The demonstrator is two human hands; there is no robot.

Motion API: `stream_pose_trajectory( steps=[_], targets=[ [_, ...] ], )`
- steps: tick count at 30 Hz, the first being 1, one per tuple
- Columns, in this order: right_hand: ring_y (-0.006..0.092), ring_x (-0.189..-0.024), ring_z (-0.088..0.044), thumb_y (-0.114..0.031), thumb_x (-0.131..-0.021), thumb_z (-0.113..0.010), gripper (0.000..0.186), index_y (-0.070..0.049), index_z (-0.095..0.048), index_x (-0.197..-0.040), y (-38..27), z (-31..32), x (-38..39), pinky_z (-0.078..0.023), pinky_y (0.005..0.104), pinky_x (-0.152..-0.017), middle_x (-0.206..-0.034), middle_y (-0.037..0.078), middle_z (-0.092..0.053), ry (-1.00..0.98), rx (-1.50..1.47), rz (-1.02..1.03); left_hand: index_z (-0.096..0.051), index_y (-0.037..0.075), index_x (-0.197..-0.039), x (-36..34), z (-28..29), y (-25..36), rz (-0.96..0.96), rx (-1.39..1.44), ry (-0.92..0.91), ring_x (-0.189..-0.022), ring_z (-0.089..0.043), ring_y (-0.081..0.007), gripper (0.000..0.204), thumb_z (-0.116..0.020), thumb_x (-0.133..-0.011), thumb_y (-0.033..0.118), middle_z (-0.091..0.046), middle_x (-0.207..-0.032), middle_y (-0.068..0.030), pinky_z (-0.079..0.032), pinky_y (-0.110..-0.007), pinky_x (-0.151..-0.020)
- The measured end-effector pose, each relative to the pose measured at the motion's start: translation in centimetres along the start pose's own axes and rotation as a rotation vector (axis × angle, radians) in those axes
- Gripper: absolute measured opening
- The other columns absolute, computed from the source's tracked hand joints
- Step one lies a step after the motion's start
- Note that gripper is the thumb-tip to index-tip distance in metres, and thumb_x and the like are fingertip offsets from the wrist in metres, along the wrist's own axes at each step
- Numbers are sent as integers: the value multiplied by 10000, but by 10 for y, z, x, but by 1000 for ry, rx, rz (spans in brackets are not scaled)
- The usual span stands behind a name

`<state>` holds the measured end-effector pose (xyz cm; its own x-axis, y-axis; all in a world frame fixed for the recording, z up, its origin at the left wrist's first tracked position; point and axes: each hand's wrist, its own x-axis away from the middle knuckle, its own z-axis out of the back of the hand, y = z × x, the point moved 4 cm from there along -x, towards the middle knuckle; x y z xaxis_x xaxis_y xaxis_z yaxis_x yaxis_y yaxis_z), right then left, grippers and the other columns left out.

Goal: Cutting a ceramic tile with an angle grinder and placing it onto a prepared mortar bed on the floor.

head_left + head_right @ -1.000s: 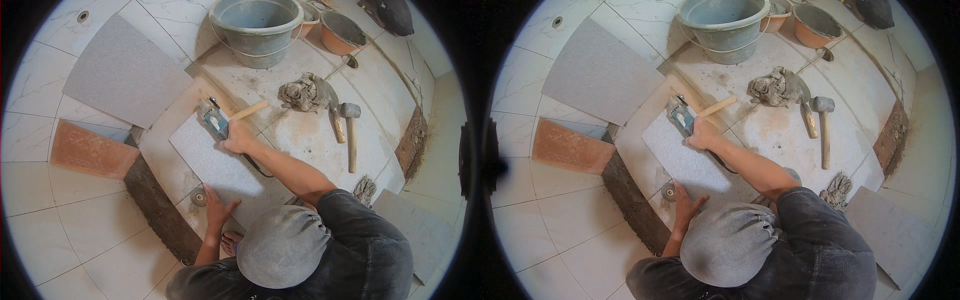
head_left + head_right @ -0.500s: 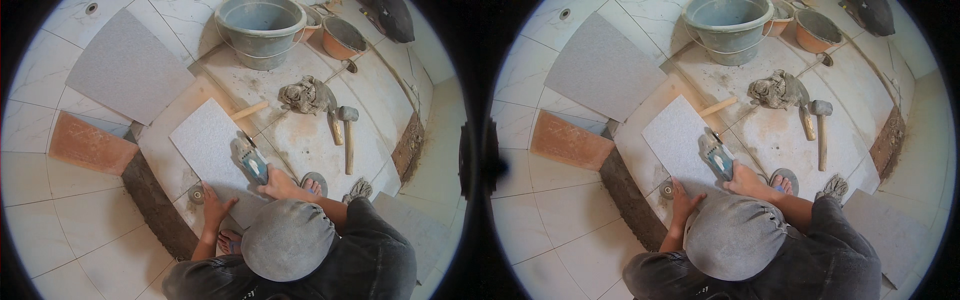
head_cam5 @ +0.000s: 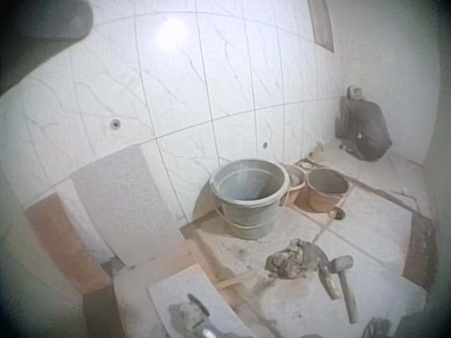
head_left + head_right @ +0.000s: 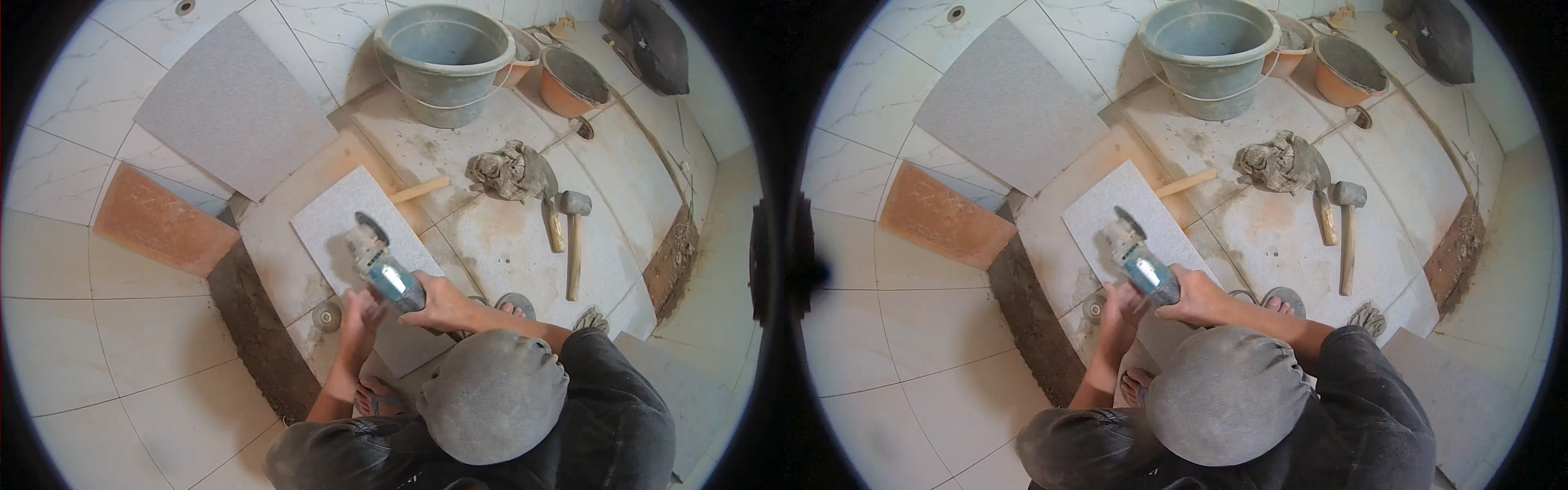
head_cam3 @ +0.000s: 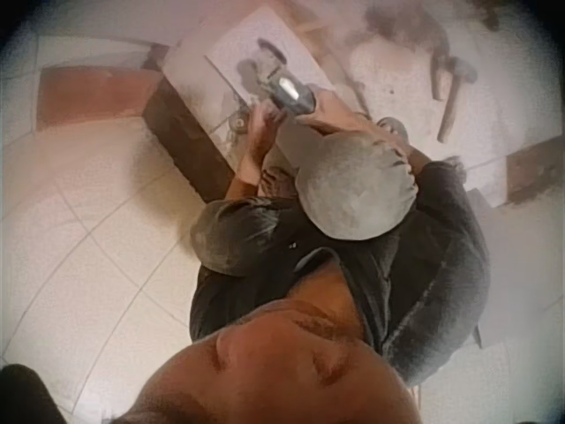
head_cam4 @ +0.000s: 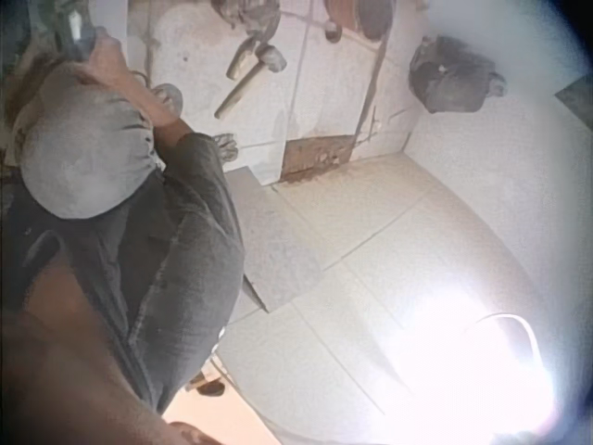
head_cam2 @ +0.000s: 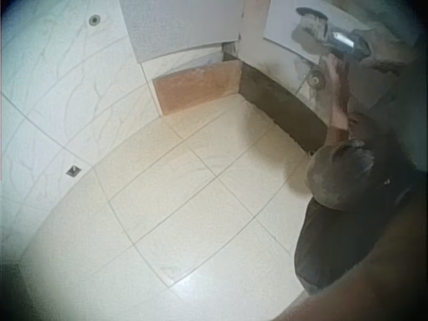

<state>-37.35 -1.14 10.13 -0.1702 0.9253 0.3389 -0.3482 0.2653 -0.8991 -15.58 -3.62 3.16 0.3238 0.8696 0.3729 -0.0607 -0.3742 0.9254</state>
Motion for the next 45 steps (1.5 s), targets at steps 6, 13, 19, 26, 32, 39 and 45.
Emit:
stream_pose_trajectory(
  steps=[6,13,19,26,32,39,45],
  targets=[
    [285,-980,-671,-273,-728,-874,759,27,-549,-1344,-1,-52,-20,-531,390,-900,-1072,214,-699,-214,-142,167,-455,46,-1470,23,-23,11,73,749,-57,-1332,-530,-292,906,-205,-993,775,-542,-1465,-150,-410,-450,-1146],
    [309,-945,-676,-275,-735,-854,746,44,-531,-1328,-6,-51,-13,-542,400,-858,-1067,214,-698,-247,-263,209,-421,12,-1492,33,-20,13,-49,607,12,-1324,-536,-289,752,-204,-1092,612,-551,-1423,-164,-418,-440,-1141],
    [244,-847,-676,-253,-768,-828,588,44,-606,-1225,1,-11,-12,-551,399,-795,-930,159,-708,-105,-245,-34,-635,-45,-1287,4,15,-10,15,213,57,-1209,-619,-265,449,-557,-1077,344,-657,-1307,-141,-461,-403,-1090],
    [245,-882,-667,-203,-784,-790,567,49,-595,-1253,68,61,-23,-538,372,-840,-951,149,-699,383,-115,-55,-536,37,-1431,-5,54,-24,-17,-252,604,-1299,-564,-270,493,-621,-1036,319,-580,-1402,-175,-432,-376,-1104],
    [311,-1014,-650,-131,-713,-796,698,58,-542,-1334,129,94,-15,-519,401,-914,-1100,205,-667,625,-27,11,-488,4,-1460,-21,60,-43,96,-245,648,-1322,-551,-258,616,-636,-1016,405,-548,-1443,-184,-436,-392,-1095],
    [464,-1160,-582,-161,-689,-792,823,24,-470,-1424,140,106,1,-504,515,-962,-1273,260,-553,778,482,-19,-421,-28,-1503,-52,85,-61,325,-31,435,-1305,-546,-264,768,-612,-1011,531,-554,-1436,-179,-420,-403,-1106],
    [474,-1129,-583,-186,-705,-816,912,-47,-392,-1500,145,118,7,-505,523,-943,-1273,232,-518,770,599,-140,-453,-48,-1468,-58,70,-61,386,87,452,-1320,-508,-294,877,-596,-969,659,-549,-1426,-205,-406,-475,-1099]
  ],
)
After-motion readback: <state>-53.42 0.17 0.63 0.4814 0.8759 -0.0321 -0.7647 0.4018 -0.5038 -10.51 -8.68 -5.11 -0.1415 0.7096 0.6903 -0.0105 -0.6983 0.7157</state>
